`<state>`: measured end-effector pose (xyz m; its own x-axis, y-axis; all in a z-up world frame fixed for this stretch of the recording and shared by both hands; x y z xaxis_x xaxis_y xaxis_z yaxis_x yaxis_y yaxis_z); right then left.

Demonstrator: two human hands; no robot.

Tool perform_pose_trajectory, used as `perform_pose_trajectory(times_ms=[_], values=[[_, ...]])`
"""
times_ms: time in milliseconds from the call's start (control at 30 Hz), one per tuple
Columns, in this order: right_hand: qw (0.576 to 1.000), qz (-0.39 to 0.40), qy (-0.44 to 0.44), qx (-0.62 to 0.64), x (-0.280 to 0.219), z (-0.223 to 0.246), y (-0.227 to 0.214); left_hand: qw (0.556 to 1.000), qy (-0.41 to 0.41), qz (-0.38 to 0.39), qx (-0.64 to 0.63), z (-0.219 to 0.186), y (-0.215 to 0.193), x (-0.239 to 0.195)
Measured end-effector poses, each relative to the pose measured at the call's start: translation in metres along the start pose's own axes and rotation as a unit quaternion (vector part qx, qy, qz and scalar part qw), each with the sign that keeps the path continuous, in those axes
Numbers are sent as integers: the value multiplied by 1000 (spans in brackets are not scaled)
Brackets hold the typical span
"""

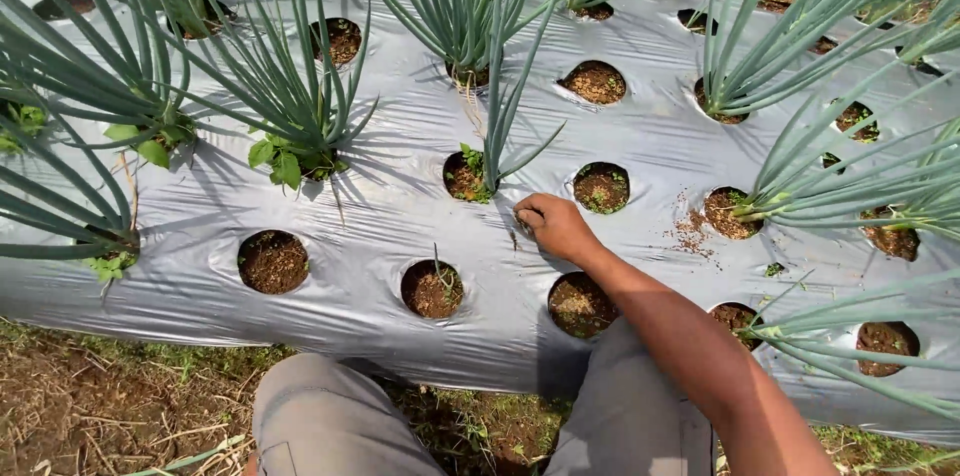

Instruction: Manually weeding onion plants growing through plastic mulch in a field.

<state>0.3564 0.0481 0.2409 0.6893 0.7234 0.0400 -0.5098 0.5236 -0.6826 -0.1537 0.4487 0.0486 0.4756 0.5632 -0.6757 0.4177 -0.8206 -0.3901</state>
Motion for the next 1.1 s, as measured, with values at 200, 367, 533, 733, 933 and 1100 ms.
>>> perform_pose_trajectory(times_ms=[200,367,533,733,933,1100], values=[[993,-81,83,-8,21,8,31,982,166,-86,19,-287,-27,-107],[963,-83,253,-41,28,68,36,927,363,45,82,-398,31,-176],[920,-99,363,-108,37,86,49,899,390,88,178,-370,83,-134],[885,-125,435,-106,53,49,60,874,405,113,243,-377,87,-124],[923,-161,350,-10,39,44,48,858,438,116,241,-368,92,-105],[965,-80,246,48,38,-59,42,862,444,109,219,-373,90,-110]])
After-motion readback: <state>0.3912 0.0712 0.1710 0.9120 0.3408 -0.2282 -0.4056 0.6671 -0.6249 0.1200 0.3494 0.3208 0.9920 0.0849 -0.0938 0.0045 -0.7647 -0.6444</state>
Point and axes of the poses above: each hand's wrist, its own x-axis towards the middle knuckle, its own y-axis out of the palm, z = x × y, the point moved 4 cm from there along x, towards the middle knuckle, and after that the axes turned 8 degrees about z, right-handed, at the moved point
